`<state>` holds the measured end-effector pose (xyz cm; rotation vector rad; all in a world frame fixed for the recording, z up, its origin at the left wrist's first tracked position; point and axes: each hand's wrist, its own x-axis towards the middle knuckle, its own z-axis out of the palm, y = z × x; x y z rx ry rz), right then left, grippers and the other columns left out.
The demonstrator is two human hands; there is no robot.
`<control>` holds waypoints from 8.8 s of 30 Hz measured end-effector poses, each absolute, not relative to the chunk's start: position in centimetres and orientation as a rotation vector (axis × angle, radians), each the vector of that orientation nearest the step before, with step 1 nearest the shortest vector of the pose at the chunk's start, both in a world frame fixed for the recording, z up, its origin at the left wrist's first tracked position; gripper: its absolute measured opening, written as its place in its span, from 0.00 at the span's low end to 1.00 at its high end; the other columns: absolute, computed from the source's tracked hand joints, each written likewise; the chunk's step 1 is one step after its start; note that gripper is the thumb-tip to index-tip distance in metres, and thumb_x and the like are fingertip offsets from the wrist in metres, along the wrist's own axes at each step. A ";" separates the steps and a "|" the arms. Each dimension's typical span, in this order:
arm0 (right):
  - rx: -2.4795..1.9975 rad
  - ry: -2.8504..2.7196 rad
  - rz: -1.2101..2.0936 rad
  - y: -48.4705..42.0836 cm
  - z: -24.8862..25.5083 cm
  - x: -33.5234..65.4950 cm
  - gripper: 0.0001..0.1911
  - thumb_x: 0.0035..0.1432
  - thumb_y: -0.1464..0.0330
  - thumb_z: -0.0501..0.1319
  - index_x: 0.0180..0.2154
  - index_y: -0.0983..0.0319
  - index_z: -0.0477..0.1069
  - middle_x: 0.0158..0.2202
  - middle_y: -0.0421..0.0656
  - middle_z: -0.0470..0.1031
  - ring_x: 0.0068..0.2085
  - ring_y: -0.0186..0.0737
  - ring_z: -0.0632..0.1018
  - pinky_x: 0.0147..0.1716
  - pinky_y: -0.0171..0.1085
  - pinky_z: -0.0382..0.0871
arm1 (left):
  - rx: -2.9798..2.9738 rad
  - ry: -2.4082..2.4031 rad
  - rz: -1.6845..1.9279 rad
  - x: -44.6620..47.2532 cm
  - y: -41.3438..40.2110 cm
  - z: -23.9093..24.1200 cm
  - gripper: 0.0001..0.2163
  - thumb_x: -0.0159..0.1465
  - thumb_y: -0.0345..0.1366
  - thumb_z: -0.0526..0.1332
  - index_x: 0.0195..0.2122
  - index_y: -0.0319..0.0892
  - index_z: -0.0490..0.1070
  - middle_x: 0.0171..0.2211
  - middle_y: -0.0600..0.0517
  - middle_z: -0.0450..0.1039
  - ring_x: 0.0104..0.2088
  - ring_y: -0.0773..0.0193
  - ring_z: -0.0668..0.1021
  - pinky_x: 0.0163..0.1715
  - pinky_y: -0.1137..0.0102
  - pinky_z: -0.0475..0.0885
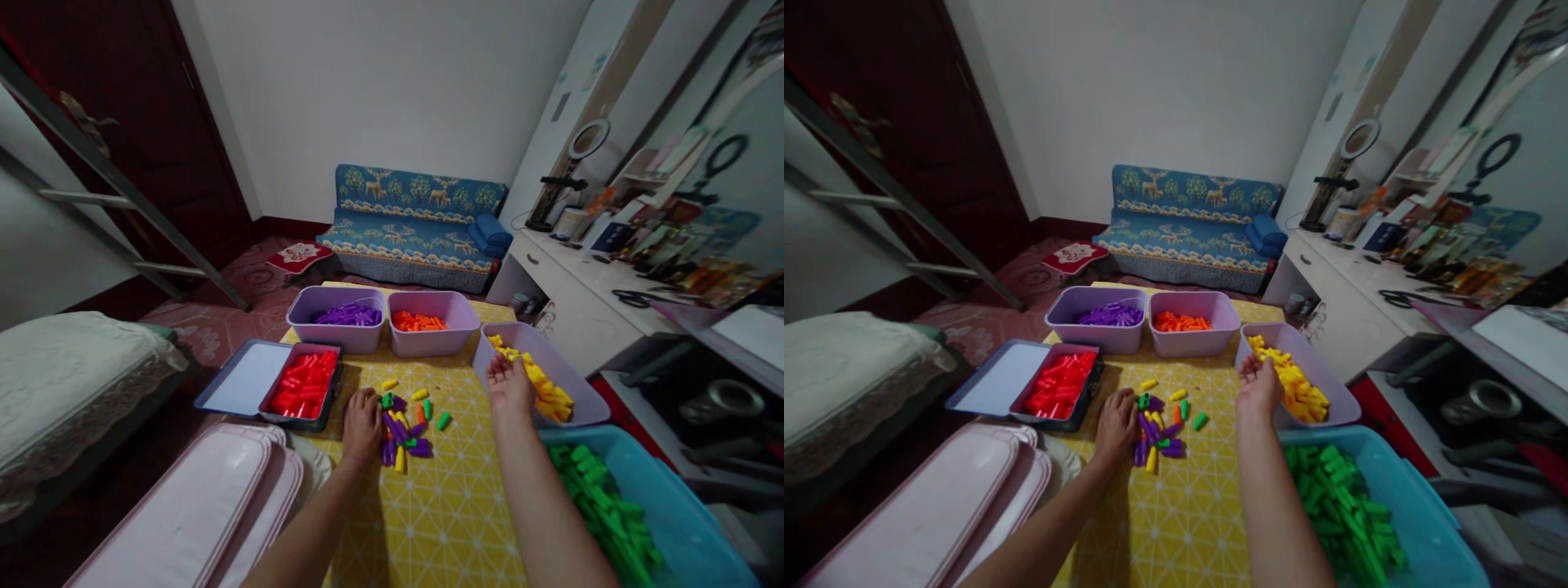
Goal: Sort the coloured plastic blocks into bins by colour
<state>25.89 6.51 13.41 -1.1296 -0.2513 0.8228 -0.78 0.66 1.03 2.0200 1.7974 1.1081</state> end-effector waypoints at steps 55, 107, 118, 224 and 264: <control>-2.064 -2.039 -0.157 -1.2 1.3 20.5 0.27 0.66 0.67 0.48 0.66 0.57 0.57 0.69 0.47 0.54 0.69 0.50 0.52 0.64 0.55 0.46 | 2.019 1.666 1.182 -0.5 0.5 1.4 0.14 0.69 0.37 0.51 0.51 0.46 0.72 0.52 0.46 0.71 0.53 0.55 0.71 0.55 0.55 0.66; -2.062 -1.965 -0.127 -0.8 1.9 20.7 0.27 0.65 0.67 0.52 0.64 0.64 0.59 0.64 0.52 0.64 0.63 0.46 0.64 0.61 0.44 0.53 | 1.735 1.756 1.327 -0.4 1.7 0.2 0.26 0.51 0.18 0.53 0.50 0.40 0.73 0.47 0.44 0.75 0.50 0.54 0.76 0.54 0.57 0.71; -2.238 -1.780 0.199 6.3 3.6 21.8 0.13 0.58 0.71 0.60 0.45 0.56 0.74 0.44 0.44 0.78 0.43 0.36 0.78 0.41 0.32 0.66 | 1.822 1.751 1.281 -0.6 1.4 -1.1 0.23 0.53 0.24 0.55 0.52 0.39 0.70 0.48 0.42 0.75 0.51 0.52 0.75 0.54 0.55 0.70; -2.149 -1.928 -0.188 -0.9 1.5 20.4 0.25 0.65 0.67 0.49 0.61 0.63 0.64 0.66 0.51 0.60 0.67 0.48 0.59 0.63 0.49 0.49 | 1.734 1.509 1.383 -0.6 0.9 -1.2 0.25 0.47 0.21 0.57 0.47 0.44 0.74 0.49 0.46 0.73 0.52 0.54 0.74 0.55 0.55 0.70; -2.089 -1.857 -0.114 -1.2 1.8 20.5 0.23 0.64 0.70 0.50 0.59 0.64 0.66 0.64 0.51 0.64 0.66 0.47 0.60 0.64 0.47 0.50 | 1.232 0.834 1.228 15.0 7.7 14.7 0.17 0.61 0.28 0.59 0.51 0.40 0.74 0.50 0.43 0.77 0.50 0.59 0.78 0.54 0.61 0.70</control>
